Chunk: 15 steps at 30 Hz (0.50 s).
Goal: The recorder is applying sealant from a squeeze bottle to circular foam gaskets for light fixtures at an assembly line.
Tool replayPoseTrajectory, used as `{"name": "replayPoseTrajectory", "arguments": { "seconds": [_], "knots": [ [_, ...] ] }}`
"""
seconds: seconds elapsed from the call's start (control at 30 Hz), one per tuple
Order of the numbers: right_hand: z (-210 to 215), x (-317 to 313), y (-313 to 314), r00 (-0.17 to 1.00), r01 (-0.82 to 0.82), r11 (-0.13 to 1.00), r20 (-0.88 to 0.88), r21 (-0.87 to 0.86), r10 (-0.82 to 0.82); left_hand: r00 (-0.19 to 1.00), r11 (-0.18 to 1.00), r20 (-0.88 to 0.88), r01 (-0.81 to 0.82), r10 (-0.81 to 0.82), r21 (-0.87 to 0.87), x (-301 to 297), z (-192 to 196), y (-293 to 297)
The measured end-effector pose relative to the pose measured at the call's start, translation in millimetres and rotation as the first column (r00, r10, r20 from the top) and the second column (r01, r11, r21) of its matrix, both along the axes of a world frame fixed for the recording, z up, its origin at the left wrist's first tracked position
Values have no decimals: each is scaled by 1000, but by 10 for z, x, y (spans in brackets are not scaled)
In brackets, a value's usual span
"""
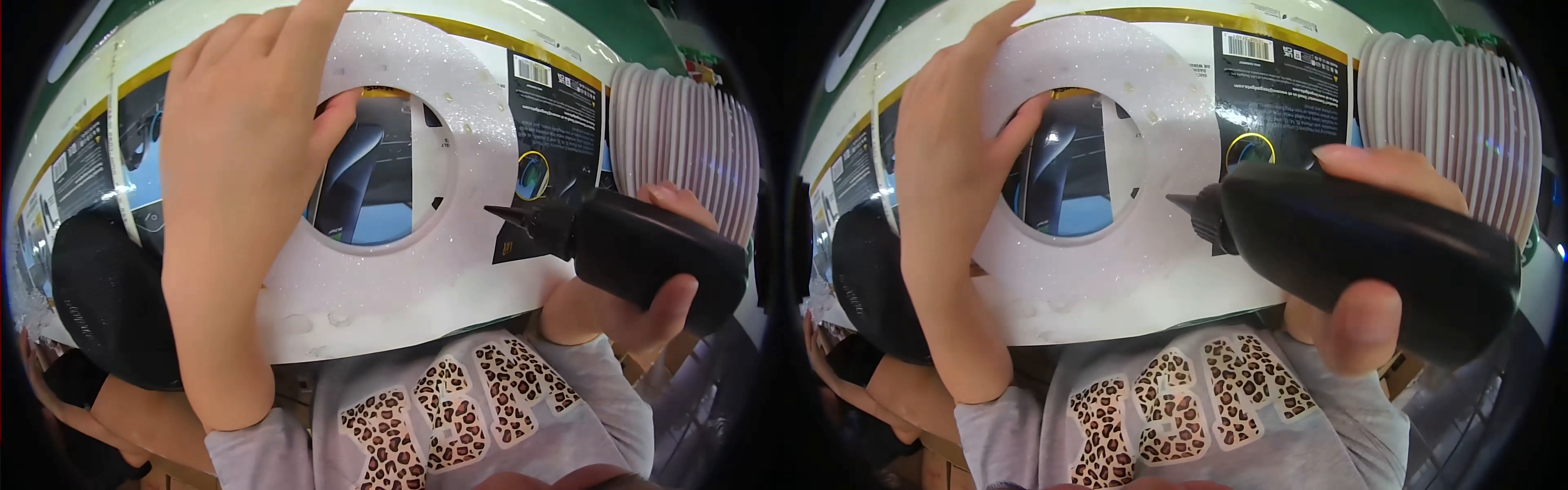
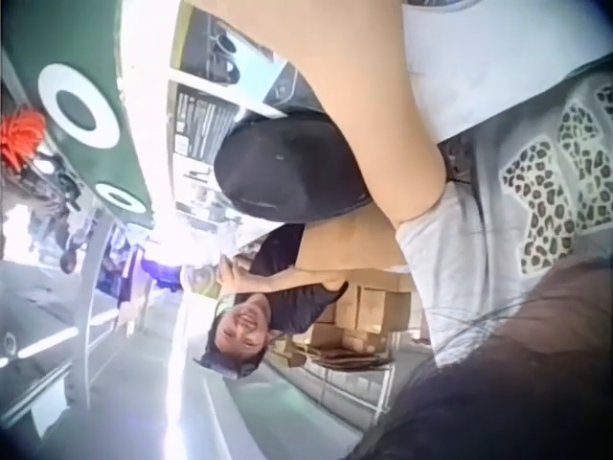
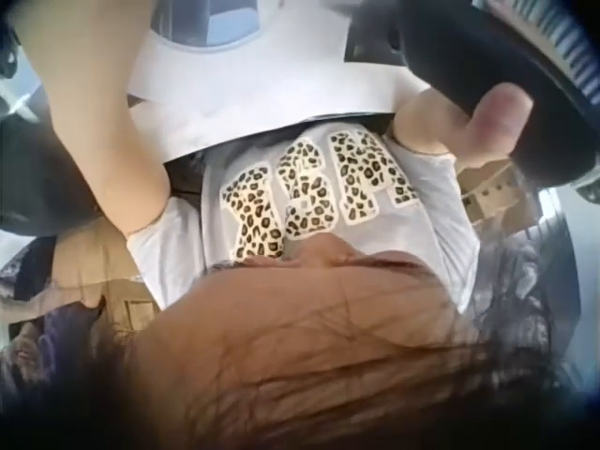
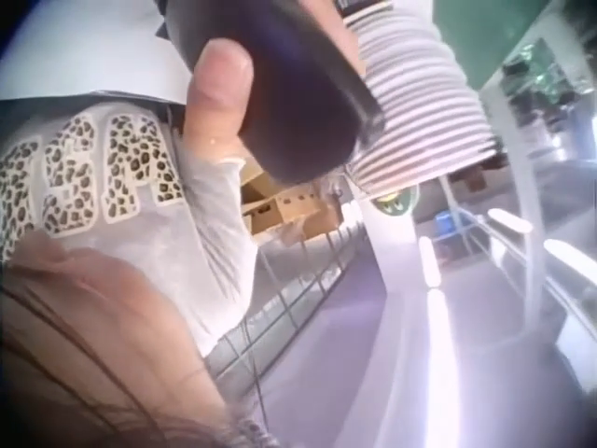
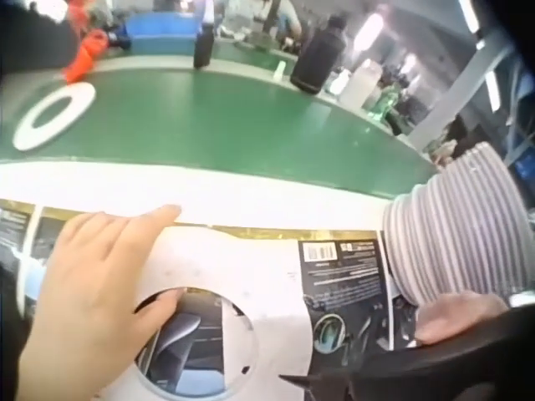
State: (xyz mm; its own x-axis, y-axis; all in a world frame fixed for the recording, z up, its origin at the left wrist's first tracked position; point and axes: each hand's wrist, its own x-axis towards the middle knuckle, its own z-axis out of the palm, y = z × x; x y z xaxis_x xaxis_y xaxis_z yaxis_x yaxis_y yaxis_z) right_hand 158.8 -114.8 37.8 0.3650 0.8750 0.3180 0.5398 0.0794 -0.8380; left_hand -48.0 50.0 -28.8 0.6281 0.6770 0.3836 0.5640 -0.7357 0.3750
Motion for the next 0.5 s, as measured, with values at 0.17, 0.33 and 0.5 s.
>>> {"name": "replayPoseTrajectory", "arguments": {
  "seconds": [0.17, 0.33, 0.5],
  "knots": [
    [27, 109, -58, 983, -160, 987, 99, 13, 157, 999, 998, 17, -28, 29, -61, -146, 52, -57],
    [3, 110, -81, 972, -187, 982, 143, 4, 184, 998, 995, 49, -23, 28, -102, 90, -199, 201],
    [-13, 92, -68, 990, -75, 996, 122, 41, 69, 999, 994, 41, -18, 22, -111, 120, -129, 187]
  ]
}}
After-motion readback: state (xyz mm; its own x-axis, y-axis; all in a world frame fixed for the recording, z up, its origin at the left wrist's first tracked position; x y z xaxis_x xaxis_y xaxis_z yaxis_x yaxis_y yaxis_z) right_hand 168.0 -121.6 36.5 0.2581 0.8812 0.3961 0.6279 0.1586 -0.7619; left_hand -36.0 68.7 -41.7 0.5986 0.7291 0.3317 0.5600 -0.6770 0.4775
